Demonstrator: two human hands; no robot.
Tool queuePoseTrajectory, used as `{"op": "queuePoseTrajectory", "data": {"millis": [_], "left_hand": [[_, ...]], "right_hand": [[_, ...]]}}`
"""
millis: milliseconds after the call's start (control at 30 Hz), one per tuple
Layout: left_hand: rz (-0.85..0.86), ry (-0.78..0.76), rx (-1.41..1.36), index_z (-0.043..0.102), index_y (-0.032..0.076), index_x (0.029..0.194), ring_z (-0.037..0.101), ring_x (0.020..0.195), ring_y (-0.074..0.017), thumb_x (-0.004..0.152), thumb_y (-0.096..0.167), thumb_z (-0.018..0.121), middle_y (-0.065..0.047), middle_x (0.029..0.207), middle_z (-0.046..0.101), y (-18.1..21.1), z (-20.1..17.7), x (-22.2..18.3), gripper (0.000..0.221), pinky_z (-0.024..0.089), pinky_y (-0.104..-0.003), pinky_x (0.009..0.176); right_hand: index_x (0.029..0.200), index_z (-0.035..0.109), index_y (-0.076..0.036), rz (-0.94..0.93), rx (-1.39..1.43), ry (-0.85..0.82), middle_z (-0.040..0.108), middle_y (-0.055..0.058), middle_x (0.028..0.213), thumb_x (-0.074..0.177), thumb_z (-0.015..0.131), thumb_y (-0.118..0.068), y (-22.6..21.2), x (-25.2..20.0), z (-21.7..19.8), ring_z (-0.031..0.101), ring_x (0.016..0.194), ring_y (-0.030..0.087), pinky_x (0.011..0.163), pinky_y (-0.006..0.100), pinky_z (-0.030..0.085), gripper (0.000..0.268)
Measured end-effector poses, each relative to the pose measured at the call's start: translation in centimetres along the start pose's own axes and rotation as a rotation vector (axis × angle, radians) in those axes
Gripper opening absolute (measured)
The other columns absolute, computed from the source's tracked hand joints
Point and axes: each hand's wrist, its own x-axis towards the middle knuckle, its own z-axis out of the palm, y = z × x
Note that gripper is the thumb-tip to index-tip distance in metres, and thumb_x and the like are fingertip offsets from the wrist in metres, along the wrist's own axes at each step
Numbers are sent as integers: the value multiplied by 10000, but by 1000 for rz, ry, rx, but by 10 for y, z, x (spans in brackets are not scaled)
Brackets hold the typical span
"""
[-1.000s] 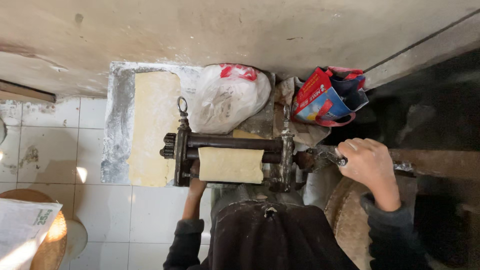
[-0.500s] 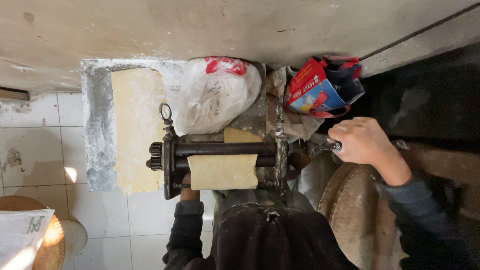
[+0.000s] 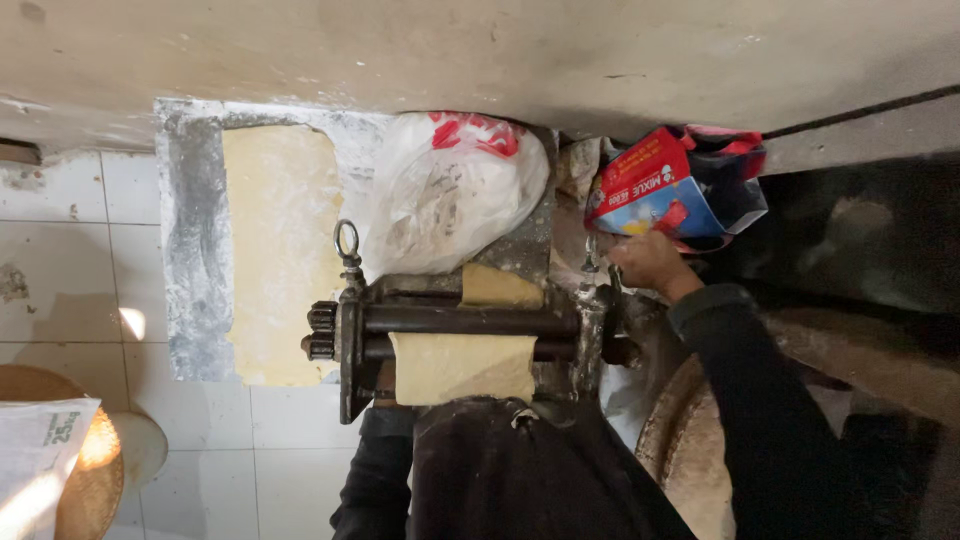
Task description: The person flattens a piece of dough by passing it through a manual roller machine. They sprinkle flour on the dough and the rollers by hand, feed the dough into the machine, and turn the crank handle to process the dough.
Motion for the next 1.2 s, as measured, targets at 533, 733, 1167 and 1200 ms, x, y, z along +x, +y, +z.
{"op": "queuePoseTrajectory", "data": {"millis": [533,733,1167,1200], "left_hand": [[12,16,-81,668,55,1227,659,1040,-404,939,168,623,-197,1139,703,-3,-18,6,313,525,-477,863],[-28,-1,-139,674,59,1217,657,1035,-408,930,158,619,-197,1127,706,35,-22,31,308,522,-482,862],[-48,-9,-72,687,69,1195,652,1026,-416,912,137,611,-197,1102,712,35,13,15,301,515,-492,859],[-45,-6,-64,688,70,1194,652,1026,-417,911,136,610,-197,1100,712,32,19,11,301,514,-493,859]], "right_hand": [[1125,763,-88,558,578,515,733,181,1107,894,684,-229,-116,-110,118,657,1097,355,977,459,498,282],[716,745,-75,767,241,-377,689,133,701,851,633,-424,-239,-200,34,683,670,300,634,454,540,390],[680,504,-107,492,-402,663,560,90,665,995,700,14,-38,-67,-91,565,583,270,571,407,419,391],[739,636,-103,493,-191,663,621,102,675,996,683,-77,-21,-44,-71,620,605,291,561,417,446,263]]}}
